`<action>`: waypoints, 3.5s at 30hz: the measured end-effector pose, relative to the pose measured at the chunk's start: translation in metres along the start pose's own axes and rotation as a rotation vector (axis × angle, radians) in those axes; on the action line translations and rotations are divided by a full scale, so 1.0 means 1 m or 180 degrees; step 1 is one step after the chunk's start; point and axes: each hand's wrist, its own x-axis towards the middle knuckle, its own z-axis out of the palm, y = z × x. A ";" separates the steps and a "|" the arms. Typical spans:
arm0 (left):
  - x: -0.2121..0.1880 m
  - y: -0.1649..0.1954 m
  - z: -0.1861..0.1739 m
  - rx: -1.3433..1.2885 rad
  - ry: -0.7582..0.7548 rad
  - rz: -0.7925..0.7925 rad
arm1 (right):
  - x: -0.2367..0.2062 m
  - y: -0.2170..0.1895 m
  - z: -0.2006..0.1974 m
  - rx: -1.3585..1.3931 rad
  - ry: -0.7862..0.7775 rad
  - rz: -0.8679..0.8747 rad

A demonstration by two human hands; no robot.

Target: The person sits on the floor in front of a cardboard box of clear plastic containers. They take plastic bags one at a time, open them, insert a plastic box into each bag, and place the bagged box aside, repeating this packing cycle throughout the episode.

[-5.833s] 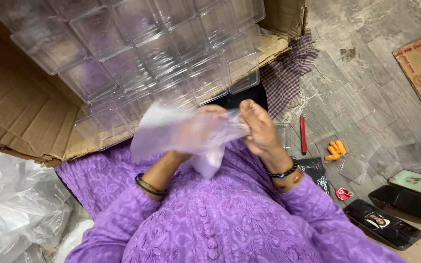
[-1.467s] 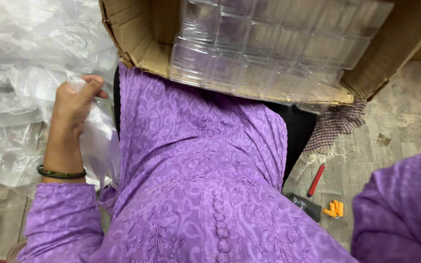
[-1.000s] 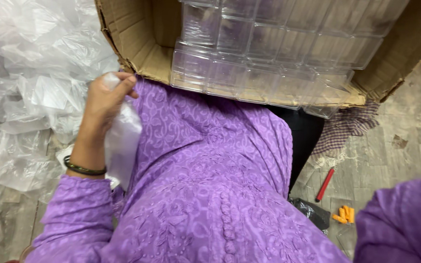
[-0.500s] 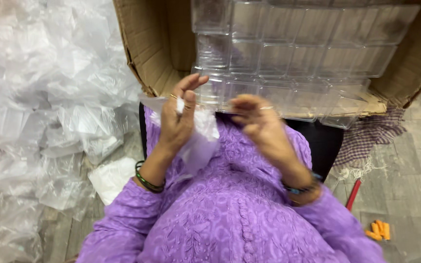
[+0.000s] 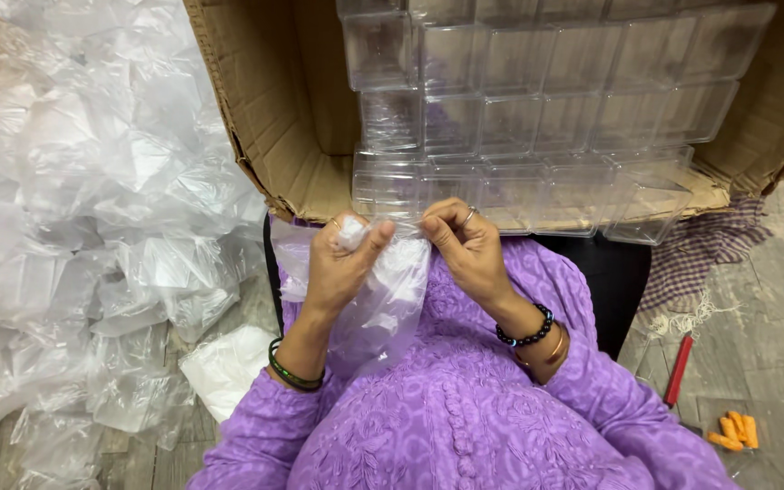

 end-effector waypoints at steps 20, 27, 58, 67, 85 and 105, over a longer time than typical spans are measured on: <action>-0.006 -0.033 -0.105 -0.2543 -0.2880 -0.0935 | -0.002 0.031 -0.039 0.0761 -0.0810 0.1453; 0.084 -0.075 -0.077 0.0722 -0.0664 0.1073 | 0.053 0.029 -0.003 -0.3927 -0.0005 -0.0505; -0.039 -0.070 -0.179 -0.0803 -0.1658 -0.1297 | 0.072 0.120 0.144 -0.2168 -0.1914 -0.0641; 0.116 -0.050 -0.308 -0.0805 0.1568 -0.0900 | 0.035 0.100 0.079 -0.2198 -0.2064 0.0572; 0.010 0.066 -0.067 0.0295 0.0568 0.1101 | 0.076 -0.008 0.087 0.0007 -0.0949 0.0616; 0.002 0.027 0.006 -0.0628 0.0045 0.0018 | 0.012 -0.002 0.019 0.0033 -0.0008 0.0133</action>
